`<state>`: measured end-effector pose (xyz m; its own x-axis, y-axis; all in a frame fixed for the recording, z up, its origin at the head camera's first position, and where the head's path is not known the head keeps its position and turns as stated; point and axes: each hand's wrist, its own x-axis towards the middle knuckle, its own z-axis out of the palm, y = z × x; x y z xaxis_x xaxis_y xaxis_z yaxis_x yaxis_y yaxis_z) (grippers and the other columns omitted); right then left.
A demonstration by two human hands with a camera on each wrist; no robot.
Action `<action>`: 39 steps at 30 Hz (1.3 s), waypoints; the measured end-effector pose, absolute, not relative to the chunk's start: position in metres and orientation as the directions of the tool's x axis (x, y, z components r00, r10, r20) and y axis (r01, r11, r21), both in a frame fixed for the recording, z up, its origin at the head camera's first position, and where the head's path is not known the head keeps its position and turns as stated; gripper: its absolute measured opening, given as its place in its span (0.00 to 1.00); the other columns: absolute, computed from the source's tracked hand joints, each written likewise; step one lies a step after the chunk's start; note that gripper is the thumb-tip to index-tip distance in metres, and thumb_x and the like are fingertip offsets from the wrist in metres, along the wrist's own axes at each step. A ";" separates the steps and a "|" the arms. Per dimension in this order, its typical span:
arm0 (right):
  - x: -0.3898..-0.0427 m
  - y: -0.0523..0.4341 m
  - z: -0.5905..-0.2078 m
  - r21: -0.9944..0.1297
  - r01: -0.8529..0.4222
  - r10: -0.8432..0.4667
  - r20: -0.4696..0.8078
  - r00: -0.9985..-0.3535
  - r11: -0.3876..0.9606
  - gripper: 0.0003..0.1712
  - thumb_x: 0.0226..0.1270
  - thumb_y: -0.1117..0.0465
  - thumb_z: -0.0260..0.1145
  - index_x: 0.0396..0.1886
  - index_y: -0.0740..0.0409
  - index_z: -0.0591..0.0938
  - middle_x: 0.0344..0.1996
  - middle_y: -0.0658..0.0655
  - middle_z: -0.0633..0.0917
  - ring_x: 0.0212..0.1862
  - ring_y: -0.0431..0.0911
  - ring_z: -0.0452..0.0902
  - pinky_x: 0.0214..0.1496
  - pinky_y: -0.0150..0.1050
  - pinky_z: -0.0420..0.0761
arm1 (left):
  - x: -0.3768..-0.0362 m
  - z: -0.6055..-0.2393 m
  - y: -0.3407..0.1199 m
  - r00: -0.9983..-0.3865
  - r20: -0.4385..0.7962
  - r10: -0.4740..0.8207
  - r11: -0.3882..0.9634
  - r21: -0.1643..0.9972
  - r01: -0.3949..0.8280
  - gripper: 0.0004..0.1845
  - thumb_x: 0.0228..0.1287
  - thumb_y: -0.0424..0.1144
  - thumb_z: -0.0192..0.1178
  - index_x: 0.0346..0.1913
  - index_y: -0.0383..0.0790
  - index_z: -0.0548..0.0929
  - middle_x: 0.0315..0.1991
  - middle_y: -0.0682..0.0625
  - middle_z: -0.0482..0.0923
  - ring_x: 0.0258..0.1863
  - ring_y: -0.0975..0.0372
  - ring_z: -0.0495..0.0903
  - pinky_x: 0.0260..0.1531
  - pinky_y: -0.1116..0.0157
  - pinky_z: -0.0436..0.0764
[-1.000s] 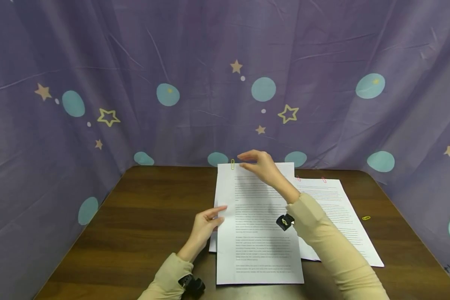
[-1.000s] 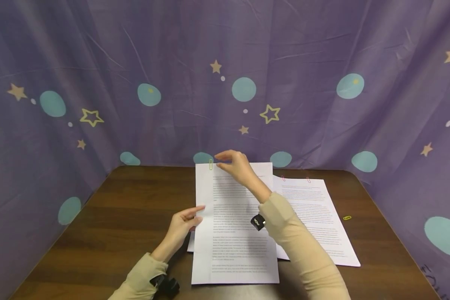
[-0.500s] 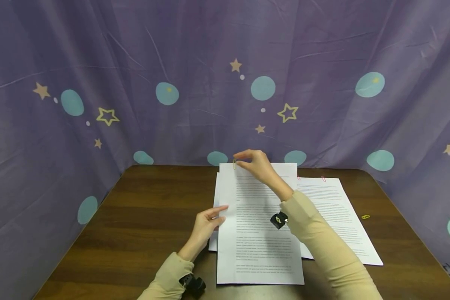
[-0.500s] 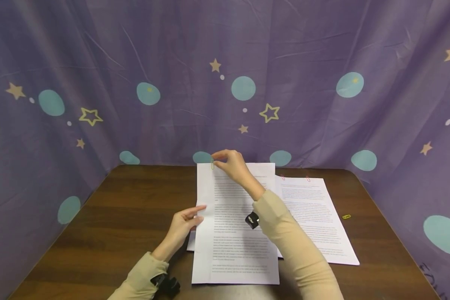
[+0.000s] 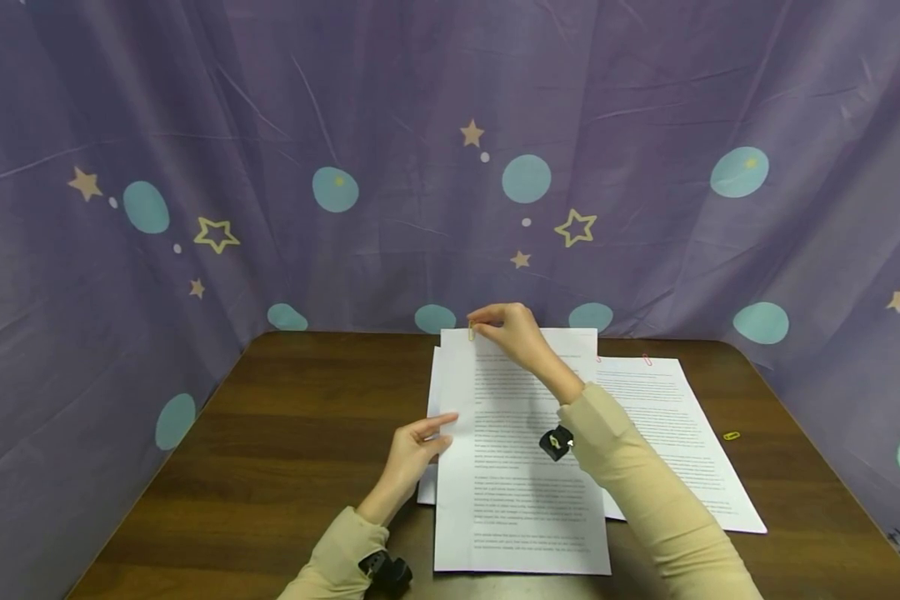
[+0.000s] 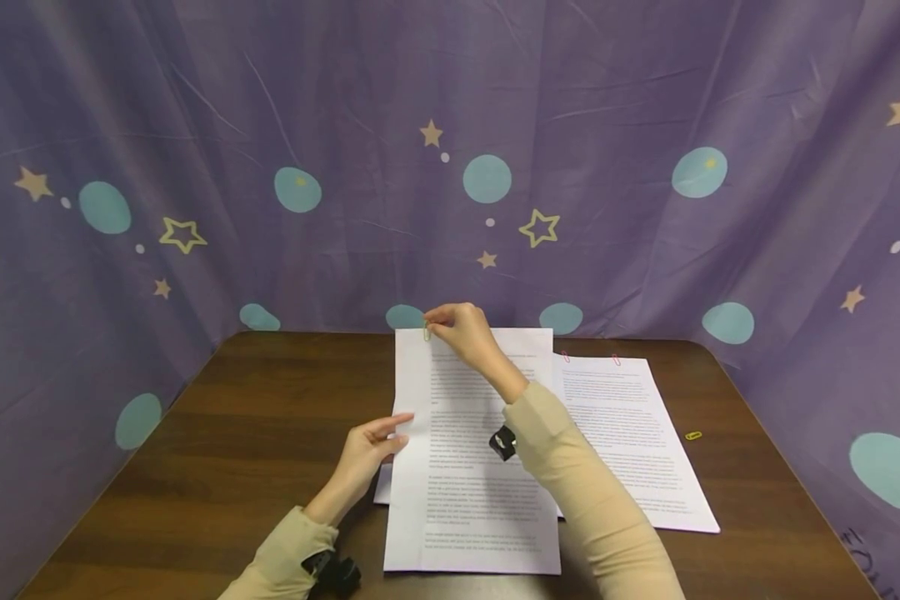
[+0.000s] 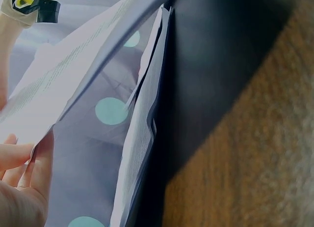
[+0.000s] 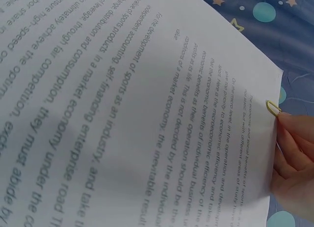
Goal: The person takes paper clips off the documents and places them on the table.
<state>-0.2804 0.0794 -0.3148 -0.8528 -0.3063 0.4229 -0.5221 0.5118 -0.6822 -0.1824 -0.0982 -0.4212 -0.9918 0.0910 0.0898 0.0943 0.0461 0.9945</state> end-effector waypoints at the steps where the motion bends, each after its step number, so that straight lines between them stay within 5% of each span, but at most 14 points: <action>1: -0.280 0.080 -0.315 -0.682 -0.522 -0.305 0.424 -0.853 0.513 0.09 0.57 0.67 0.62 0.38 0.64 0.83 0.36 0.58 0.84 0.40 0.48 0.79 0.42 0.39 0.77 | -0.182 -0.421 -0.098 -0.992 0.089 0.091 0.048 0.994 0.094 0.16 0.51 0.21 0.56 0.46 0.27 0.78 0.48 0.36 0.74 0.17 0.71 0.66 0.19 0.75 0.71; 10: -0.280 0.080 -0.315 -0.718 -0.502 -0.247 0.438 -0.864 0.483 0.07 0.57 0.65 0.63 0.33 0.64 0.84 0.33 0.58 0.84 0.36 0.46 0.79 0.38 0.37 0.77 | -0.181 -0.423 -0.098 -0.991 0.090 0.101 0.059 0.994 0.097 0.16 0.51 0.21 0.56 0.46 0.27 0.78 0.48 0.36 0.74 0.17 0.71 0.67 0.20 0.74 0.73; 29: -0.270 0.105 -0.307 -0.844 -0.365 -0.128 0.343 -0.931 0.393 0.10 0.57 0.61 0.63 0.37 0.61 0.83 0.36 0.58 0.84 0.41 0.46 0.78 0.42 0.37 0.76 | -0.192 -0.445 -0.103 -0.995 0.060 0.081 0.016 0.998 0.062 0.17 0.51 0.22 0.58 0.47 0.29 0.78 0.49 0.37 0.74 0.19 0.71 0.71 0.22 0.71 0.76; 39: -0.260 0.126 -0.310 -0.872 -0.338 -0.112 0.319 -0.941 0.354 0.12 0.58 0.58 0.62 0.39 0.60 0.82 0.37 0.58 0.83 0.43 0.46 0.77 0.46 0.39 0.75 | -0.194 -0.455 -0.107 -0.988 0.139 0.065 0.010 0.990 0.140 0.17 0.50 0.24 0.58 0.46 0.32 0.79 0.47 0.39 0.76 0.20 0.70 0.72 0.20 0.73 0.76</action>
<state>-0.2603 0.1262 -0.3101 -0.9411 -0.1124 0.3190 -0.3379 0.3541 -0.8720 -0.1935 -0.1069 -0.4554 -0.9882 0.0647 0.1389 0.1399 0.0103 0.9901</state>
